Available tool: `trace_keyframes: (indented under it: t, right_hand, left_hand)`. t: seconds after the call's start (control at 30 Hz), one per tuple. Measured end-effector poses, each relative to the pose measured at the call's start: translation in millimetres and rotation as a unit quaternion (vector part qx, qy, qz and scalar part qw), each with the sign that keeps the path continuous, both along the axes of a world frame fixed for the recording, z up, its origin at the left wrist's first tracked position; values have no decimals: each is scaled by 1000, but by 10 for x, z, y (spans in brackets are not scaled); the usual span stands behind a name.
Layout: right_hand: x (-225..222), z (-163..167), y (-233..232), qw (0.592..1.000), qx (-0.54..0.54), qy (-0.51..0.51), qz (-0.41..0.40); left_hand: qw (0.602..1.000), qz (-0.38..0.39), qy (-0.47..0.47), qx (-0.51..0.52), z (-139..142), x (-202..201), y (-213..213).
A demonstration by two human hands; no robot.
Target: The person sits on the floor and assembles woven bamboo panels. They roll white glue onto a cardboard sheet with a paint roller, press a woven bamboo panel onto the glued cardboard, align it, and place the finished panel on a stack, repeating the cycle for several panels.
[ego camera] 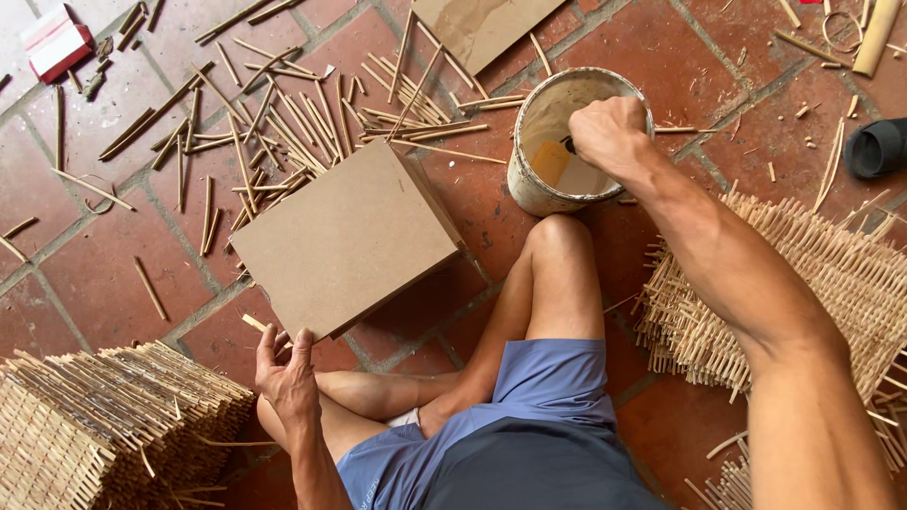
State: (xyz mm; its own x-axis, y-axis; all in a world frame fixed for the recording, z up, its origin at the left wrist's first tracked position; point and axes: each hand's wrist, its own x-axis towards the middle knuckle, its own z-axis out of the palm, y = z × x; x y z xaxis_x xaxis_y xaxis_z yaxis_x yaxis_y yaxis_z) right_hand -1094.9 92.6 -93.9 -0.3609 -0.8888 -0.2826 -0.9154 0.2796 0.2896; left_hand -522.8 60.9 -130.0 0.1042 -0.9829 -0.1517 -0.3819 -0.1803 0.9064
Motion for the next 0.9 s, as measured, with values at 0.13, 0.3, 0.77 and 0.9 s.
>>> trace_keyframes:
  t: [0.13,0.3,0.77,0.9]
  right_hand:
    - [-132,-97,64,1000,-16,-16,-9]
    - [-261,253,848,994,-76,78,7]
    - [745,248,2254,881,-463,12,-97]
    - [764,129,2366,853,-499,-43,-146]
  left_hand:
    - [999,-10,-2,-33,11,-59,-14]
    - [1000,-11,4,-24,80,-82,33]
    - [997,-19,56,-41,136,-82,397]
    - [999,-3,20,-37,146,-94,516]
